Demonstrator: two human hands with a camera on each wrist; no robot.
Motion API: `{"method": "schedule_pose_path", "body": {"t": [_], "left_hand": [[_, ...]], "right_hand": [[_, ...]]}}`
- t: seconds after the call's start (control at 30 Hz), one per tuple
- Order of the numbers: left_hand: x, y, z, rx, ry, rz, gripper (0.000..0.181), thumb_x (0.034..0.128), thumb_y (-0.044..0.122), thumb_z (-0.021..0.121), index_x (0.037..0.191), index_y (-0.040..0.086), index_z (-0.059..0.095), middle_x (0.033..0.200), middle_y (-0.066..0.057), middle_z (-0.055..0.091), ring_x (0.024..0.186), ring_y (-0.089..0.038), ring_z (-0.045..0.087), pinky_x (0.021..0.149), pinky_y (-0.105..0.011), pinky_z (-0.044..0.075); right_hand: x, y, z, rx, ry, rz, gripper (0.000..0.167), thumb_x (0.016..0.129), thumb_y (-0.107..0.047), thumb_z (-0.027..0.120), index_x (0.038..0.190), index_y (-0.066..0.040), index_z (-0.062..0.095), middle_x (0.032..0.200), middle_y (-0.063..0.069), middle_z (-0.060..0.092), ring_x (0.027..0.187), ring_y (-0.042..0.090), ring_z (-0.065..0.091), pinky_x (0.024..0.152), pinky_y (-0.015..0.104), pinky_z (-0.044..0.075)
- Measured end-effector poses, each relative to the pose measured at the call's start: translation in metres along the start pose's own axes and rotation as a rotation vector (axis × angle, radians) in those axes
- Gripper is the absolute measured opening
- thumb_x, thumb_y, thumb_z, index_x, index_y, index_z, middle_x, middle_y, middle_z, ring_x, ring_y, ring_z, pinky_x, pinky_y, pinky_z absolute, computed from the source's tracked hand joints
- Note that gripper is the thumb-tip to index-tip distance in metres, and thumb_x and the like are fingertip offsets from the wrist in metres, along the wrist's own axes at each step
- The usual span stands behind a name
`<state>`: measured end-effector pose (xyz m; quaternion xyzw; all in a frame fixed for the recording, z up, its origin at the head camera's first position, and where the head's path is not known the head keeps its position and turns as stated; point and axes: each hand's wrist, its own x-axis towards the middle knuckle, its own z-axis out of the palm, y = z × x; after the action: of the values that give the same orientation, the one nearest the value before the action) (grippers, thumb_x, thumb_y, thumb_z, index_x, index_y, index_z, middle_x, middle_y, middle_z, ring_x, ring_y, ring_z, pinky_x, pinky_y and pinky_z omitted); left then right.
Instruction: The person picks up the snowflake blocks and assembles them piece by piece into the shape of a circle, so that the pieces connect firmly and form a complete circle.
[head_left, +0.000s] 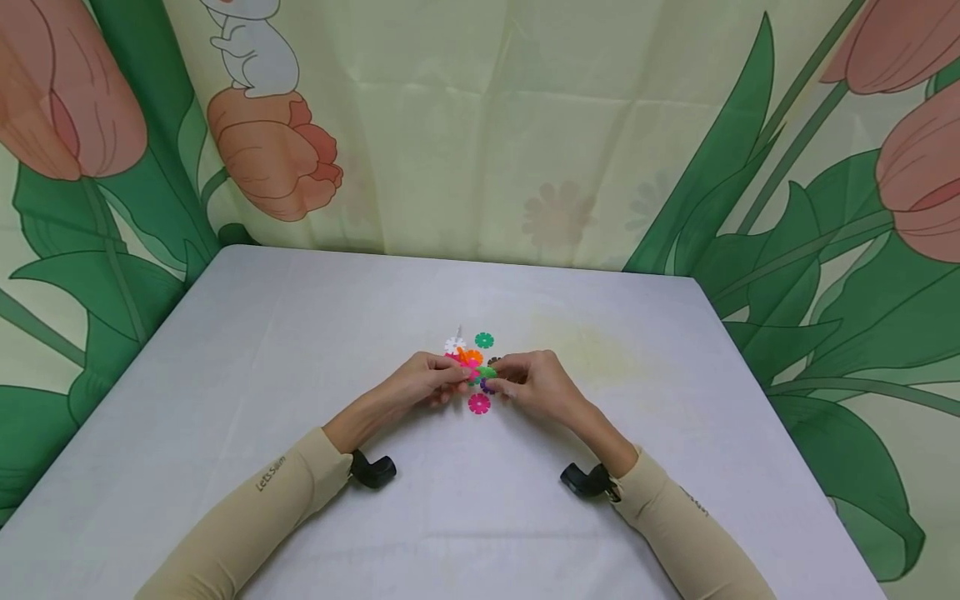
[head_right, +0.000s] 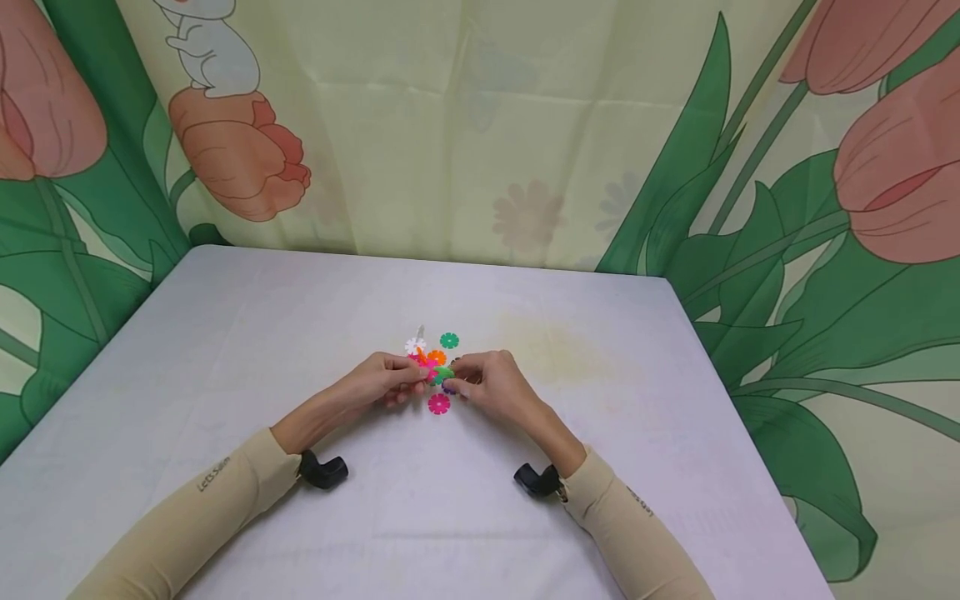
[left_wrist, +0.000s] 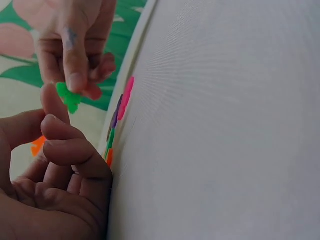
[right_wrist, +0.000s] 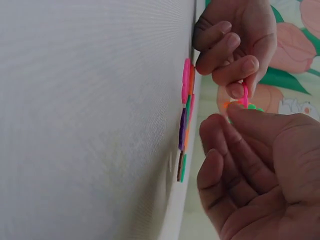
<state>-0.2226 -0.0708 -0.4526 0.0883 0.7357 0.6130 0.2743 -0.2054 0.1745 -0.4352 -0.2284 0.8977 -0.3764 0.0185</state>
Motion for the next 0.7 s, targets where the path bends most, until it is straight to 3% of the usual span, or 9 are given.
{"method": "schedule_pose_path", "body": {"t": [0.2, 0.37, 0.53, 0.7], "left_hand": [[0.0011, -0.0001, 0.0008, -0.016, 0.028, -0.007, 0.031, 0.1039, 0.029, 0.068, 0.113, 0.000, 0.076, 0.079, 0.000, 0.068, 0.065, -0.013, 0.051, 0.059, -0.021, 0.043], [0.0018, -0.0011, 0.0014, -0.019, 0.020, -0.003, 0.030, 0.1039, 0.028, 0.068, 0.112, 0.000, 0.076, 0.079, 0.000, 0.069, 0.064, -0.013, 0.051, 0.058, -0.021, 0.043], [0.0019, -0.0003, 0.0017, -0.020, 0.008, 0.002, 0.030, 0.1038, 0.028, 0.067, 0.112, 0.000, 0.075, 0.080, 0.000, 0.069, 0.065, -0.013, 0.051, 0.058, -0.021, 0.042], [0.0011, 0.0004, 0.0025, -0.021, 0.004, -0.002, 0.031, 0.1038, 0.028, 0.068, 0.113, -0.001, 0.075, 0.080, 0.000, 0.068, 0.066, -0.013, 0.051, 0.059, -0.021, 0.042]], "right_hand": [[0.0001, 0.0026, -0.0002, -0.125, -0.117, 0.099, 0.034, 0.095, -0.020, 0.080, 0.127, -0.010, 0.076, 0.084, -0.001, 0.068, 0.075, 0.011, 0.056, 0.067, 0.020, 0.047], [-0.0001, 0.0051, -0.0002, -0.186, -0.180, 0.116, 0.042, 0.097, -0.022, 0.077, 0.138, -0.012, 0.071, 0.075, -0.001, 0.060, 0.068, 0.012, 0.050, 0.061, 0.021, 0.039], [-0.0004, 0.0048, 0.0002, -0.212, -0.192, 0.126, 0.043, 0.099, -0.023, 0.076, 0.139, -0.011, 0.070, 0.077, -0.001, 0.061, 0.070, 0.012, 0.051, 0.062, 0.022, 0.040], [-0.0010, 0.0036, 0.0001, -0.185, -0.178, 0.151, 0.037, 0.097, -0.023, 0.079, 0.130, -0.009, 0.073, 0.084, 0.001, 0.063, 0.076, 0.015, 0.053, 0.067, 0.023, 0.043]]}}
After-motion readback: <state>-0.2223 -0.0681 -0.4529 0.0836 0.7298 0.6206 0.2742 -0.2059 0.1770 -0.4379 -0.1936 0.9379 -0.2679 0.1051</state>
